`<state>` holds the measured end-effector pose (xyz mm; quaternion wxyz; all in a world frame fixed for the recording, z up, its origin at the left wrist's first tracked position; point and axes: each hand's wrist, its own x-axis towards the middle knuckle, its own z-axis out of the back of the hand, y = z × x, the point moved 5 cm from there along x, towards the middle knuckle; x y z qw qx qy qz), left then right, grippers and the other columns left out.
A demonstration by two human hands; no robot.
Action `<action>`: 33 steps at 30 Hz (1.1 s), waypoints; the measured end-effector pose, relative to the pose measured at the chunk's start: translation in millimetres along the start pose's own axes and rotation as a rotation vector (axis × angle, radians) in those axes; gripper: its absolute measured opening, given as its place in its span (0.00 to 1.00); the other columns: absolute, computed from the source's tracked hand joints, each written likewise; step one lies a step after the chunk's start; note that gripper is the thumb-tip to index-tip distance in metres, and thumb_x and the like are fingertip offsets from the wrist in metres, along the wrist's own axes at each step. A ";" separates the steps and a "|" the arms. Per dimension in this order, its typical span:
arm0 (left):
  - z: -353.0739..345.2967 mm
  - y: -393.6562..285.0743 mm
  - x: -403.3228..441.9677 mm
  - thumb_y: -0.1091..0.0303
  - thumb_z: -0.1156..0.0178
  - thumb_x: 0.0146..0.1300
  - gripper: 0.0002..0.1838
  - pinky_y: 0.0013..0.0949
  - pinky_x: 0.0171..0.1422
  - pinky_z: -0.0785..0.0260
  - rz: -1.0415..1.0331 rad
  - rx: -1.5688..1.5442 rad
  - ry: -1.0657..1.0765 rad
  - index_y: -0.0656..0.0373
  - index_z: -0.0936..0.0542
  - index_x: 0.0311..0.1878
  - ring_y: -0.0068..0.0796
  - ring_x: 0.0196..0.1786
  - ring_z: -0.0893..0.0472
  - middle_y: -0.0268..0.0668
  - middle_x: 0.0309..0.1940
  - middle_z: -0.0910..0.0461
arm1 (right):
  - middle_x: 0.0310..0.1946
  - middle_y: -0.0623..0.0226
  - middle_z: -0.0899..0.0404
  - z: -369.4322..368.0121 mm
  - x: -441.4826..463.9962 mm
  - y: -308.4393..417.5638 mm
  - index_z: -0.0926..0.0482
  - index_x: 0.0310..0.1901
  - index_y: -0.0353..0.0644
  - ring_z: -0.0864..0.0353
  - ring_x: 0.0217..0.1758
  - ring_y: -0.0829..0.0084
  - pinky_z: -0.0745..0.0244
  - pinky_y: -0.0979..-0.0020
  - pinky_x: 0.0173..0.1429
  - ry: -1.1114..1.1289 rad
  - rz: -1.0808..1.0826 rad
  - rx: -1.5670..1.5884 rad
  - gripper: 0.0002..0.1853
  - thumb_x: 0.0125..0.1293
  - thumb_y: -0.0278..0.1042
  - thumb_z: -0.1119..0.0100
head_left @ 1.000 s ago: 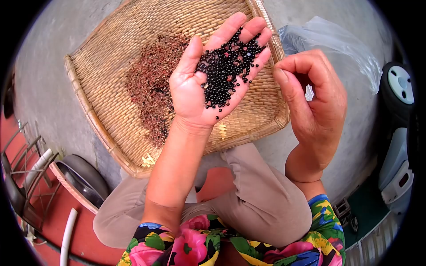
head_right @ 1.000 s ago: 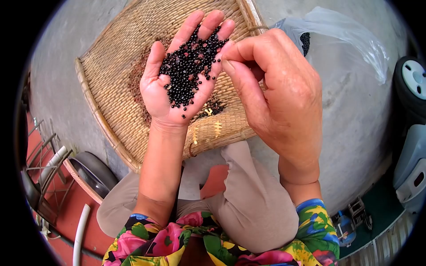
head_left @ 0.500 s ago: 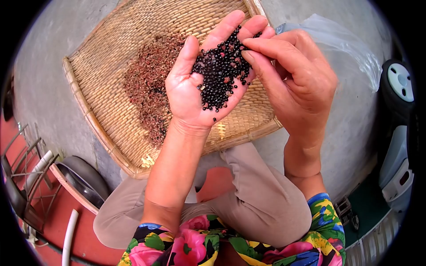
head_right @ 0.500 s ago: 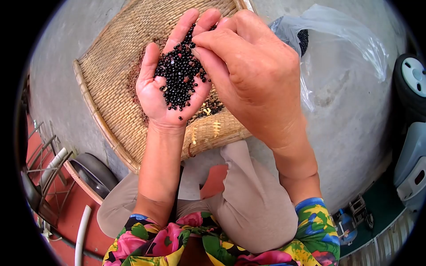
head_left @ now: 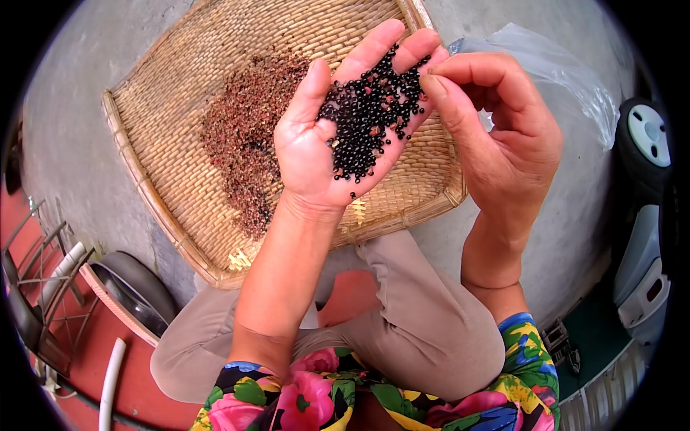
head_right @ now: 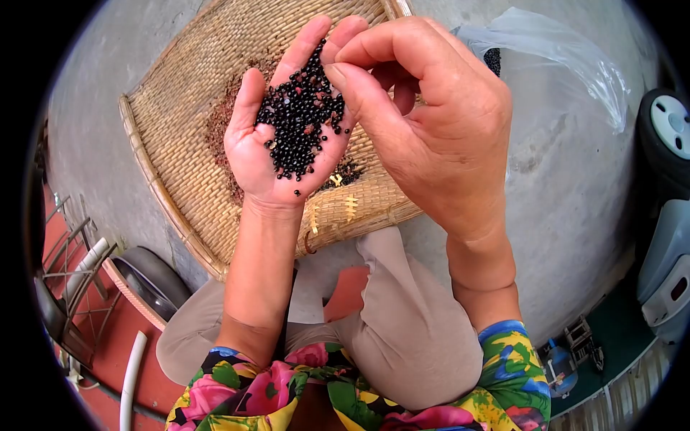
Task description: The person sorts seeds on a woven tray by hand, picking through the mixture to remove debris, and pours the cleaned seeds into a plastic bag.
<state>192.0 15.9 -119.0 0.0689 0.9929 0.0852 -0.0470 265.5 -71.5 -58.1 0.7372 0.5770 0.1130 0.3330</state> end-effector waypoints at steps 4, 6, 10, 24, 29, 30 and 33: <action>-1.5 0.4 -0.3 0.51 0.61 0.70 0.35 0.42 0.70 0.41 0.032 0.059 0.023 0.65 0.53 0.72 0.44 0.70 0.40 0.52 0.71 0.49 | 0.30 0.68 0.22 -7.9 0.7 12.2 0.20 0.36 0.35 0.23 0.32 0.80 0.29 0.80 0.32 0.036 0.122 -0.282 0.08 0.54 0.15 0.37; 1.9 -0.7 -0.6 0.51 0.60 0.69 0.36 0.41 0.68 0.38 0.031 0.090 -0.009 0.65 0.54 0.72 0.43 0.69 0.38 0.52 0.70 0.47 | 0.28 0.67 0.22 -14.4 2.0 16.9 0.18 0.34 0.38 0.23 0.30 0.79 0.29 0.80 0.31 0.065 0.241 -0.413 0.10 0.49 0.14 0.36; 2.7 -0.6 -4.7 0.49 0.63 0.70 0.34 0.38 0.60 0.30 0.102 -0.047 0.110 0.64 0.49 0.71 0.39 0.65 0.33 0.52 0.69 0.43 | 0.28 0.67 0.22 -18.1 4.1 15.2 0.19 0.34 0.37 0.24 0.29 0.79 0.29 0.80 0.31 0.095 0.289 -0.410 0.10 0.50 0.14 0.36; -5.6 -6.7 -0.1 0.51 0.61 0.70 0.34 0.46 0.75 0.53 -0.043 0.032 -0.072 0.66 0.47 0.70 0.51 0.73 0.48 0.56 0.70 0.48 | 0.26 0.70 0.24 -7.0 -4.5 17.7 0.17 0.37 0.39 0.32 0.24 0.84 0.39 0.82 0.24 0.031 0.072 -0.304 0.13 0.47 0.17 0.32; -6.5 0.6 -5.1 0.52 0.61 0.70 0.35 0.40 0.70 0.41 0.088 -0.165 0.101 0.66 0.53 0.72 0.42 0.66 0.34 0.53 0.68 0.42 | 0.26 0.68 0.24 -19.6 2.9 16.7 0.17 0.34 0.38 0.29 0.24 0.80 0.35 0.80 0.26 0.021 0.205 -0.357 0.11 0.46 0.17 0.32; -8.3 1.2 -4.7 0.52 0.60 0.70 0.35 0.37 0.64 0.34 0.050 -0.058 -0.001 0.66 0.53 0.72 0.39 0.62 0.29 0.51 0.65 0.37 | 0.26 0.68 0.24 -20.6 3.2 14.8 0.17 0.33 0.38 0.29 0.24 0.80 0.36 0.80 0.26 0.031 0.214 -0.373 0.11 0.46 0.17 0.32; -0.9 0.6 -3.9 0.47 0.65 0.71 0.34 0.41 0.72 0.45 0.085 -0.133 0.045 0.64 0.46 0.70 0.46 0.69 0.38 0.51 0.70 0.47 | 0.26 0.68 0.24 -23.2 4.2 8.4 0.18 0.32 0.38 0.30 0.24 0.80 0.36 0.80 0.25 0.047 0.212 -0.400 0.10 0.46 0.16 0.32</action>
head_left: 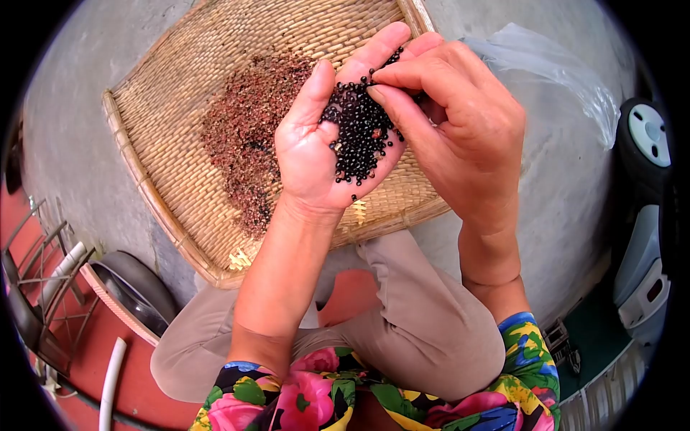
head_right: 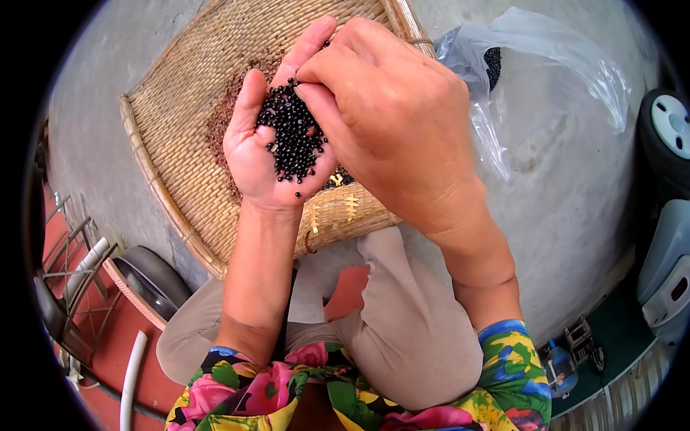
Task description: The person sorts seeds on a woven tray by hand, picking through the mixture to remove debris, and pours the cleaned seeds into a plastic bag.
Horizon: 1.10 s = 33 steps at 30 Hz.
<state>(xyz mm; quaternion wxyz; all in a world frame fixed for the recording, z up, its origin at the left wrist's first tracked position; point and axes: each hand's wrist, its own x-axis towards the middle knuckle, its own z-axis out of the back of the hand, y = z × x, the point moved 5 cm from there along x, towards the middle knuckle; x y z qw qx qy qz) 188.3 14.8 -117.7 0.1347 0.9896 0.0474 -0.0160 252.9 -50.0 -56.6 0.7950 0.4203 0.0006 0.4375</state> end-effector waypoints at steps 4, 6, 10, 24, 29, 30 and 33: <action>-0.1 0.9 -1.2 0.47 0.65 0.71 0.34 0.41 0.72 0.46 0.027 -0.129 0.043 0.65 0.46 0.70 0.46 0.69 0.39 0.51 0.70 0.46 | 0.29 0.69 0.24 -0.3 -0.5 0.6 0.21 0.30 0.37 0.31 0.23 0.82 0.38 0.82 0.25 0.020 -0.044 0.034 0.09 0.47 0.17 0.33; -0.7 0.6 -1.3 0.48 0.65 0.71 0.34 0.41 0.72 0.46 -0.035 0.097 -0.077 0.64 0.46 0.70 0.45 0.68 0.38 0.51 0.69 0.44 | 0.29 0.69 0.24 6.2 -1.3 3.5 0.21 0.30 0.37 0.32 0.23 0.83 0.38 0.82 0.25 0.013 -0.099 0.085 0.08 0.48 0.17 0.33; -1.0 0.0 1.4 0.51 0.61 0.69 0.36 0.46 0.72 0.45 -0.092 0.236 -0.124 0.66 0.53 0.72 0.47 0.66 0.34 0.52 0.64 0.36 | 0.31 0.71 0.24 13.1 -4.8 -4.5 0.20 0.32 0.38 0.33 0.24 0.86 0.39 0.84 0.25 0.023 -0.148 0.128 0.08 0.50 0.18 0.33; -2.3 3.1 -0.4 0.48 0.65 0.71 0.33 0.40 0.72 0.46 -0.035 0.186 -0.151 0.64 0.44 0.70 0.42 0.69 0.38 0.50 0.68 0.42 | 0.28 0.72 0.25 9.9 0.3 3.8 0.21 0.33 0.38 0.33 0.24 0.83 0.38 0.81 0.27 0.006 -0.080 0.166 0.09 0.49 0.16 0.35; -3.9 0.0 2.4 0.50 0.64 0.70 0.34 0.45 0.75 0.53 -0.096 0.216 -0.118 0.65 0.47 0.70 0.49 0.73 0.48 0.54 0.70 0.48 | 0.26 0.72 0.27 29.2 -11.3 -0.6 0.22 0.31 0.38 0.33 0.23 0.84 0.41 0.81 0.25 0.220 -0.150 0.077 0.07 0.50 0.20 0.35; -3.7 -0.7 2.9 0.51 0.62 0.69 0.35 0.48 0.76 0.56 -0.098 0.201 -0.101 0.67 0.50 0.71 0.51 0.74 0.52 0.55 0.71 0.50 | 0.26 0.72 0.27 25.5 -11.1 0.4 0.21 0.32 0.38 0.33 0.23 0.84 0.41 0.81 0.25 0.246 -0.144 0.079 0.08 0.49 0.20 0.34; 0.3 -2.7 2.1 0.51 0.61 0.69 0.36 0.48 0.74 0.50 -0.059 0.186 -0.056 0.66 0.52 0.71 0.48 0.73 0.47 0.54 0.71 0.49 | 0.28 0.70 0.25 15.2 -8.2 0.3 0.19 0.35 0.39 0.32 0.23 0.84 0.41 0.82 0.24 0.161 -0.079 0.069 0.11 0.48 0.19 0.33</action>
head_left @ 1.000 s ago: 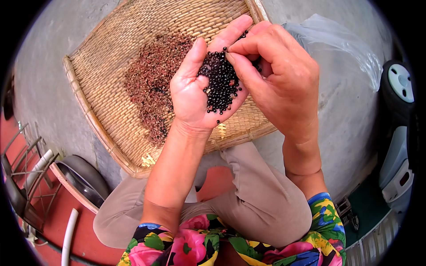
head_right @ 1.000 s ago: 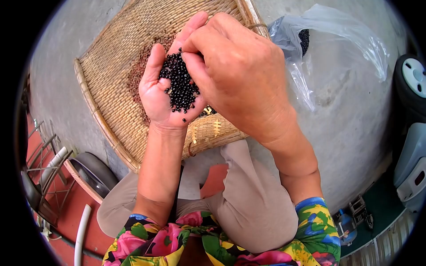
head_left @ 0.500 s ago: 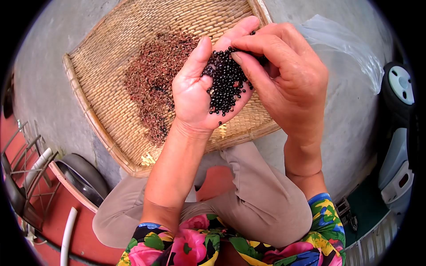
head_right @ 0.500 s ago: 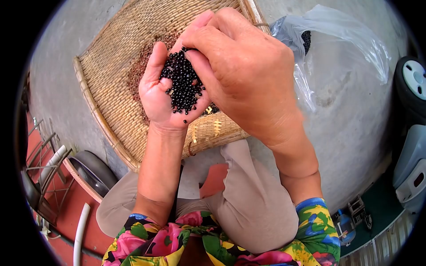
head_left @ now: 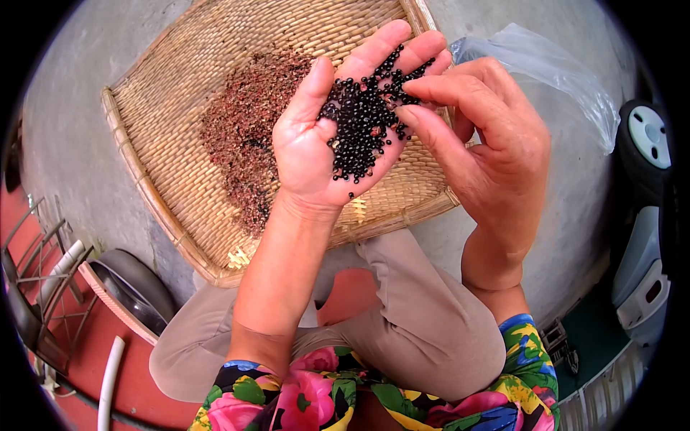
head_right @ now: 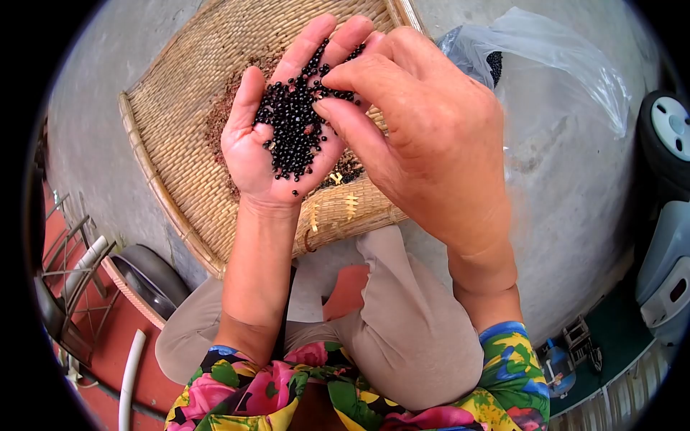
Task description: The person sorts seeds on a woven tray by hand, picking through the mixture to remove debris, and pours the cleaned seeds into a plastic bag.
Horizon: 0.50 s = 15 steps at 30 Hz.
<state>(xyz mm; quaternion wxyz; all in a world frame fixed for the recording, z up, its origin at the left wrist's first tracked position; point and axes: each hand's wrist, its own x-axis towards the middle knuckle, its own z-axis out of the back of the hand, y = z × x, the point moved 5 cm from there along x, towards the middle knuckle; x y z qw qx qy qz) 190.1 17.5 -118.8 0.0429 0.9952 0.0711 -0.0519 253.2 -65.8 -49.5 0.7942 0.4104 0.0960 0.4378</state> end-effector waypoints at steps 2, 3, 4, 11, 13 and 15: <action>-2.4 4.1 -2.0 0.51 0.62 0.70 0.35 0.42 0.69 0.40 0.099 -0.281 0.163 0.66 0.53 0.72 0.42 0.67 0.35 0.51 0.69 0.43 | 0.29 0.69 0.23 -2.6 6.1 0.7 0.18 0.37 0.40 0.31 0.24 0.83 0.39 0.82 0.24 -0.150 0.073 -0.006 0.13 0.48 0.16 0.34; -5.4 4.3 -3.1 0.51 0.62 0.70 0.35 0.42 0.69 0.40 0.100 -0.280 0.162 0.66 0.53 0.72 0.42 0.67 0.35 0.51 0.69 0.43 | 0.29 0.69 0.23 -4.7 9.2 2.3 0.18 0.37 0.40 0.31 0.24 0.83 0.39 0.82 0.24 -0.166 0.091 0.001 0.13 0.49 0.14 0.35; -2.2 4.6 -4.1 0.49 0.64 0.70 0.34 0.34 0.53 0.32 0.065 -0.051 -0.013 0.65 0.48 0.70 0.35 0.59 0.28 0.47 0.65 0.37 | 0.29 0.69 0.23 -6.9 11.9 4.0 0.18 0.37 0.40 0.30 0.24 0.83 0.37 0.81 0.25 -0.131 0.055 -0.006 0.13 0.49 0.15 0.35; 14.9 2.2 -6.4 0.48 0.65 0.71 0.33 0.32 0.50 0.25 0.108 0.054 0.056 0.64 0.42 0.69 0.29 0.53 0.23 0.42 0.57 0.28 | 0.29 0.68 0.23 -11.5 15.2 -0.5 0.21 0.33 0.37 0.29 0.25 0.82 0.34 0.81 0.26 -0.048 0.025 -0.199 0.06 0.54 0.18 0.37; 9.8 2.9 -6.4 0.48 0.65 0.71 0.33 0.35 0.55 0.28 0.115 -0.015 0.082 0.64 0.42 0.69 0.31 0.56 0.25 0.43 0.59 0.29 | 0.28 0.70 0.25 -9.6 12.5 -3.9 0.21 0.33 0.36 0.30 0.25 0.83 0.34 0.81 0.26 -0.085 -0.071 0.027 0.04 0.56 0.19 0.38; 2.9 4.2 -6.3 0.48 0.65 0.71 0.33 0.37 0.61 0.32 0.120 -0.083 0.108 0.64 0.43 0.69 0.33 0.59 0.27 0.44 0.60 0.31 | 0.28 0.71 0.26 -8.3 11.0 -8.7 0.22 0.32 0.36 0.30 0.25 0.84 0.35 0.82 0.26 -0.119 -0.165 0.255 0.02 0.59 0.19 0.40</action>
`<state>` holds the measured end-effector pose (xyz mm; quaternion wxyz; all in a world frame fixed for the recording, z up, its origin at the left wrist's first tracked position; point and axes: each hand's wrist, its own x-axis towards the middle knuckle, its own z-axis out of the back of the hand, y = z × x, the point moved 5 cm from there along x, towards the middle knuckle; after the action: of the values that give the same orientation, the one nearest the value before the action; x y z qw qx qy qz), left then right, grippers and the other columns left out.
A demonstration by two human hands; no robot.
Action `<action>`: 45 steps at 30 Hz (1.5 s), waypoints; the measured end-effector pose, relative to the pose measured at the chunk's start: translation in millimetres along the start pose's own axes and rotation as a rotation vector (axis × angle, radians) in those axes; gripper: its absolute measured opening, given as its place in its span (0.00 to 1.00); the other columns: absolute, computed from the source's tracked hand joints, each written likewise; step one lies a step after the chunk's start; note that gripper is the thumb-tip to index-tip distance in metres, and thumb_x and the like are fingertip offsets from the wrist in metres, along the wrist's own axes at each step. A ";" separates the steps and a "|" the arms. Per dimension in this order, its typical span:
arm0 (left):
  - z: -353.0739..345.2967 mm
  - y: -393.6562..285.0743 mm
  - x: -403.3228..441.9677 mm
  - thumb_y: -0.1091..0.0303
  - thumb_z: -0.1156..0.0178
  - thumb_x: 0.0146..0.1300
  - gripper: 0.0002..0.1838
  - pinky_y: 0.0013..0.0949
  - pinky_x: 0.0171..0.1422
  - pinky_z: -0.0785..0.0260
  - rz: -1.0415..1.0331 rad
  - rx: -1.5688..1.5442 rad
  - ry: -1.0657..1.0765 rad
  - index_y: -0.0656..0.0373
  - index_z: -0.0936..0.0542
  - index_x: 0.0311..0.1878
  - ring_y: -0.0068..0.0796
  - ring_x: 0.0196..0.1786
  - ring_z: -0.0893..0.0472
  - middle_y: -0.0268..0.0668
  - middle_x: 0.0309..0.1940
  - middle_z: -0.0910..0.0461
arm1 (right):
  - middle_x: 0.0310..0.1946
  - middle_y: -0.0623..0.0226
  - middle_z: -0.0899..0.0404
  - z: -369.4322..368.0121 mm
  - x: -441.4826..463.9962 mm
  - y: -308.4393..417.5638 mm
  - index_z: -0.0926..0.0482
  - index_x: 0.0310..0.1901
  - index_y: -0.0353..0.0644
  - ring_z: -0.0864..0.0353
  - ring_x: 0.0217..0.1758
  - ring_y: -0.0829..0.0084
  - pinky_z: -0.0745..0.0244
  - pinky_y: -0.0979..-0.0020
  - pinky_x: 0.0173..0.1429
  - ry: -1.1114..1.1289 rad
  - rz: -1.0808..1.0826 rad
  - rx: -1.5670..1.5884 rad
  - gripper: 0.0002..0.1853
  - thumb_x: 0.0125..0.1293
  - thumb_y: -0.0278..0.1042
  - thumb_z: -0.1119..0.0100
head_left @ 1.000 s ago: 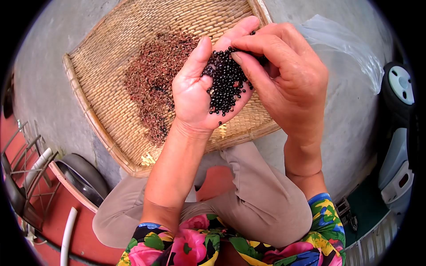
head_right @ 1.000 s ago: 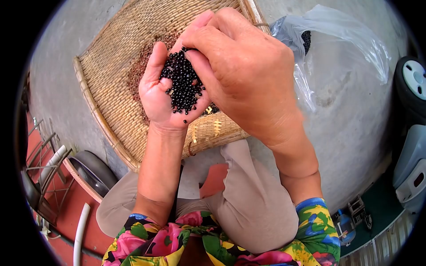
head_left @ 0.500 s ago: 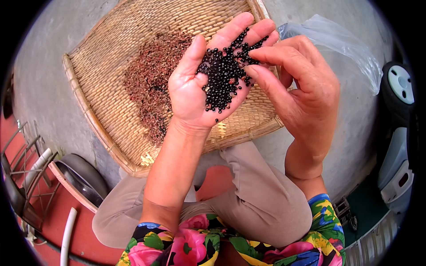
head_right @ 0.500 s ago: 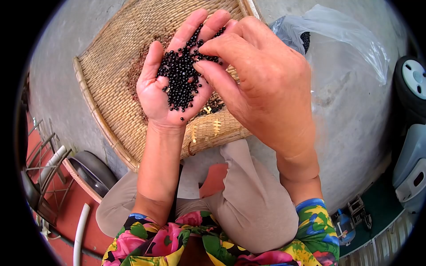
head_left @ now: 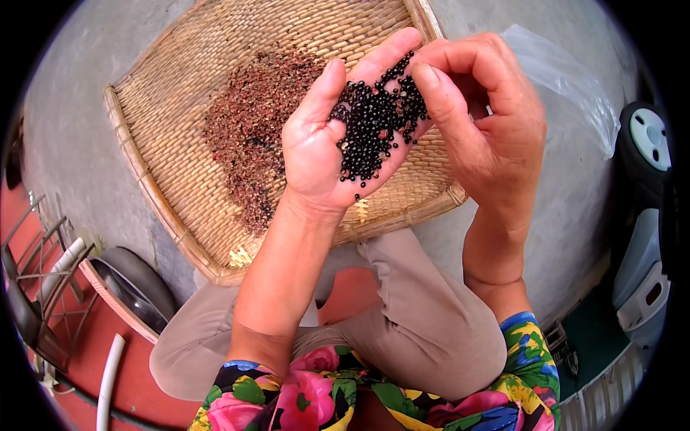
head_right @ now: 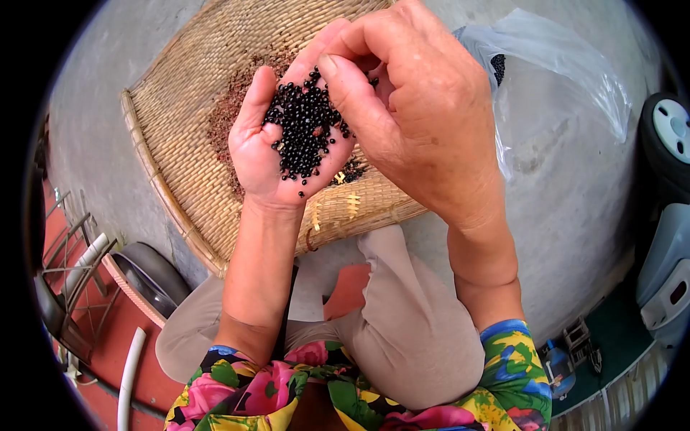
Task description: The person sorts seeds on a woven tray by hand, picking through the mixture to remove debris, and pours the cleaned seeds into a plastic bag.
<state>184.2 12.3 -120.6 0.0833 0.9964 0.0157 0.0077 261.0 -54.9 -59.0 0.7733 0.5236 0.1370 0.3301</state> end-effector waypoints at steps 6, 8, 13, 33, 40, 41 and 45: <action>-5.7 -0.1 3.4 0.51 0.63 0.70 0.35 0.41 0.65 0.35 -0.080 -0.015 -0.117 0.67 0.53 0.71 0.42 0.64 0.31 0.52 0.62 0.33 | 0.30 0.72 0.25 8.4 -2.5 7.2 0.20 0.34 0.37 0.32 0.25 0.87 0.39 0.83 0.25 0.028 0.066 -0.168 0.05 0.56 0.18 0.37; 1.4 -3.2 2.3 0.49 0.64 0.71 0.34 0.39 0.67 0.37 -0.038 -0.026 -0.033 0.66 0.49 0.70 0.40 0.64 0.31 0.50 0.65 0.37 | 0.29 0.72 0.25 2.8 -4.9 13.3 0.19 0.34 0.38 0.32 0.25 0.85 0.39 0.83 0.25 0.032 0.097 -0.211 0.07 0.53 0.18 0.36; 1.6 -3.0 -1.5 0.47 0.65 0.71 0.34 0.35 0.66 0.37 -0.033 0.046 -0.165 0.64 0.45 0.70 0.38 0.62 0.29 0.48 0.68 0.41 | 0.26 0.67 0.27 -11.3 -3.6 10.7 0.18 0.33 0.39 0.29 0.25 0.78 0.37 0.79 0.25 -0.005 0.298 -0.234 0.11 0.46 0.16 0.34; -4.3 -2.8 5.9 0.48 0.62 0.69 0.34 0.45 0.76 0.56 -0.149 0.193 -0.223 0.64 0.45 0.70 0.47 0.73 0.47 0.53 0.70 0.47 | 0.26 0.72 0.26 4.2 -12.1 4.7 0.18 0.35 0.39 0.38 0.21 0.86 0.45 0.82 0.23 -0.010 0.205 -0.248 0.13 0.45 0.19 0.29; -3.2 -3.2 4.3 0.47 0.66 0.71 0.34 0.40 0.72 0.45 -0.096 0.144 -0.177 0.64 0.46 0.70 0.44 0.71 0.42 0.53 0.70 0.46 | 0.24 0.75 0.29 0.7 -8.7 4.3 0.20 0.31 0.38 0.38 0.21 0.85 0.43 0.80 0.23 -0.001 0.208 -0.273 0.09 0.47 0.18 0.32; -2.5 -2.9 4.8 0.47 0.65 0.71 0.34 0.41 0.72 0.45 -0.099 0.220 -0.236 0.64 0.46 0.70 0.45 0.71 0.43 0.54 0.70 0.46 | 0.24 0.74 0.30 2.3 -8.2 4.8 0.21 0.30 0.37 0.37 0.22 0.85 0.43 0.81 0.24 -0.001 0.180 -0.221 0.08 0.48 0.17 0.34; -2.6 -5.2 6.5 0.46 0.63 0.70 0.34 0.43 0.71 0.43 -0.153 0.096 -0.240 0.64 0.46 0.70 0.47 0.72 0.45 0.54 0.69 0.46 | 0.24 0.72 0.30 24.3 -16.9 9.0 0.22 0.30 0.35 0.34 0.24 0.84 0.42 0.83 0.26 0.013 -0.043 -0.036 0.06 0.50 0.16 0.37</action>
<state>190.6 18.0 -118.8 0.0371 0.9888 0.0819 -0.1187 258.6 -81.3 -43.1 0.7887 0.5045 0.1471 0.3191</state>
